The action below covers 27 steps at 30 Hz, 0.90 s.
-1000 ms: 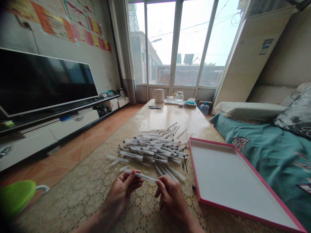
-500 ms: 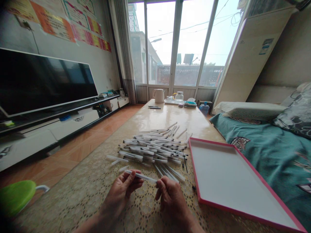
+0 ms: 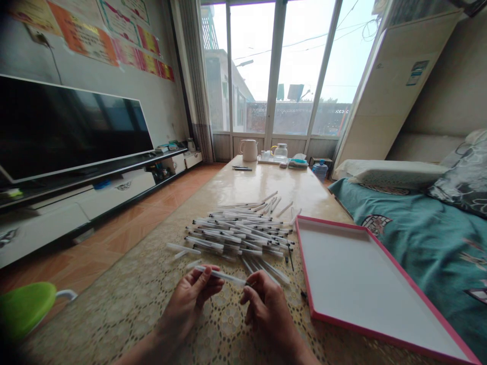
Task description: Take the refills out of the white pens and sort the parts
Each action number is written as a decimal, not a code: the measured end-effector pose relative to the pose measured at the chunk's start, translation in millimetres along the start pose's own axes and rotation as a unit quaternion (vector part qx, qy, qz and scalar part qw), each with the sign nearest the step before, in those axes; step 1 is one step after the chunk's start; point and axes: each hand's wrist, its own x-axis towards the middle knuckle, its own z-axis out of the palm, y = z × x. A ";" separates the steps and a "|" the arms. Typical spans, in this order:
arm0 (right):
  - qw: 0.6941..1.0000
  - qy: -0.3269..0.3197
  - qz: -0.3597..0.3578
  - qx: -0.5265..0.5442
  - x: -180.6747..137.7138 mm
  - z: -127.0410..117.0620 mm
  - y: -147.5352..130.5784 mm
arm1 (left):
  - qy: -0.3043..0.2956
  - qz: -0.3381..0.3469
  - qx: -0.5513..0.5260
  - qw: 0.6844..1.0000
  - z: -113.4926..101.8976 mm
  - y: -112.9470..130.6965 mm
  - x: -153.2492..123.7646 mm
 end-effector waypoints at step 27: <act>0.944 0.087 -0.113 -0.297 -0.2 -39.8 -26.4 | 0.176 0.126 -0.030 0.976 -23.7 35.7 17.3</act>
